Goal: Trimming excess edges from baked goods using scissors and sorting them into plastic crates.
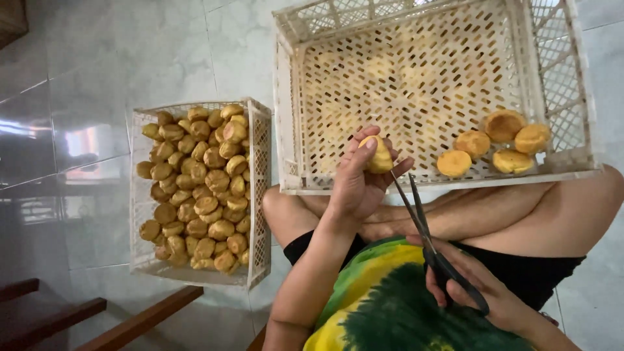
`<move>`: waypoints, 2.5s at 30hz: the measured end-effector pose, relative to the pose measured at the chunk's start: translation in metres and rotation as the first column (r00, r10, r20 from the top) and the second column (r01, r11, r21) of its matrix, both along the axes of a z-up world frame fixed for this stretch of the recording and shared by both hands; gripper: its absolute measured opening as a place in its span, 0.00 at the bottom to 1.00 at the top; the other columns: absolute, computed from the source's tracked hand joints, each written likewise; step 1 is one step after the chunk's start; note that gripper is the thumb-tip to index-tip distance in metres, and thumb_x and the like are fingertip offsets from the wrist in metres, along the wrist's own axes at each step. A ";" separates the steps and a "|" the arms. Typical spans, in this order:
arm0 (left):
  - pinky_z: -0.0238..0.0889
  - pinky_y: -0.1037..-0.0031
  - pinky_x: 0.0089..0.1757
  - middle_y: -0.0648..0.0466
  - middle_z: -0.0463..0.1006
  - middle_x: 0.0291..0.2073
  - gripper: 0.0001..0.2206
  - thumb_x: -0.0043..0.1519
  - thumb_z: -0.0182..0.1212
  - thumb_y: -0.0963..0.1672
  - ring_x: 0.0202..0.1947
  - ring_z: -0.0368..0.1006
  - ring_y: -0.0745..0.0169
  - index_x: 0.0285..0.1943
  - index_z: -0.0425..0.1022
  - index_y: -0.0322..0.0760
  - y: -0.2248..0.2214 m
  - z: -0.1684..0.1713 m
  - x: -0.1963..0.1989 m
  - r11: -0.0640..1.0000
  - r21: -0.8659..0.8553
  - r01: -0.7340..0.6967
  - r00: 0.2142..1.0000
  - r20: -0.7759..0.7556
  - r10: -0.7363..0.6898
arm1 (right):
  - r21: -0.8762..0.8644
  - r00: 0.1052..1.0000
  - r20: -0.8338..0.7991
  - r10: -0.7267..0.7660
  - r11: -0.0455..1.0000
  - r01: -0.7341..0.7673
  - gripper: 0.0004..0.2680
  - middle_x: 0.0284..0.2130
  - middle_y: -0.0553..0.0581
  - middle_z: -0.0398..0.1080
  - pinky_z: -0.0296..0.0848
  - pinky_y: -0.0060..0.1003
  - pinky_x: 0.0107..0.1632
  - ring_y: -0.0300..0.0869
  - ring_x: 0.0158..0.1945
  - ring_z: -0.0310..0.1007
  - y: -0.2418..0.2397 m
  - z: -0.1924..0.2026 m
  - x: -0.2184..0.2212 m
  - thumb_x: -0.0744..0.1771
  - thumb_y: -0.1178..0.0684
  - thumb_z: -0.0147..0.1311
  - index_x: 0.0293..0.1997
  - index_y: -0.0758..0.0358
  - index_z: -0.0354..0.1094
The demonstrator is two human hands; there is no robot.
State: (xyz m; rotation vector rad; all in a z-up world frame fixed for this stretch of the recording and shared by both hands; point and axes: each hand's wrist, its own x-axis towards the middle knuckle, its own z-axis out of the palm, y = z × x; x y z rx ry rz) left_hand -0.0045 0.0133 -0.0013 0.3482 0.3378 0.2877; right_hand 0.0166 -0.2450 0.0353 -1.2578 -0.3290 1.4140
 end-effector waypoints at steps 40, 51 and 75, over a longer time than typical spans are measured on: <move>0.69 0.75 0.44 0.52 0.75 0.52 0.30 0.56 0.69 0.39 0.44 0.72 0.65 0.69 0.66 0.45 0.077 0.052 -0.042 0.065 0.715 0.696 0.676 -0.622 -0.396 | 0.015 0.901 -0.434 -0.004 1.000 0.011 0.29 0.08 0.58 0.67 0.55 0.31 0.10 0.40 0.07 0.58 -0.006 -0.012 0.002 0.63 0.52 0.62 0.73 0.72 0.61; 0.75 0.61 0.47 0.31 0.80 0.48 0.45 0.44 0.71 0.60 0.50 0.79 0.39 0.59 0.72 0.18 0.045 0.008 -0.010 0.620 0.381 0.686 -0.093 -0.800 0.593 | 0.080 0.946 -0.155 -0.284 0.951 0.299 0.30 0.13 0.58 0.68 0.51 0.29 0.17 0.37 0.14 0.59 -0.025 -0.004 0.018 0.64 0.38 0.59 0.69 0.74 0.63; 0.74 0.51 0.52 0.45 0.72 0.51 0.19 0.65 0.62 0.37 0.44 0.74 0.54 0.63 0.63 0.38 0.006 -0.026 0.016 0.994 0.091 0.063 0.996 -0.066 -0.057 | 0.007 0.998 0.006 -0.069 0.998 0.069 0.38 0.23 0.60 0.73 0.66 0.37 0.27 0.43 0.25 0.69 -0.001 0.001 0.010 0.60 0.27 0.55 0.74 0.65 0.57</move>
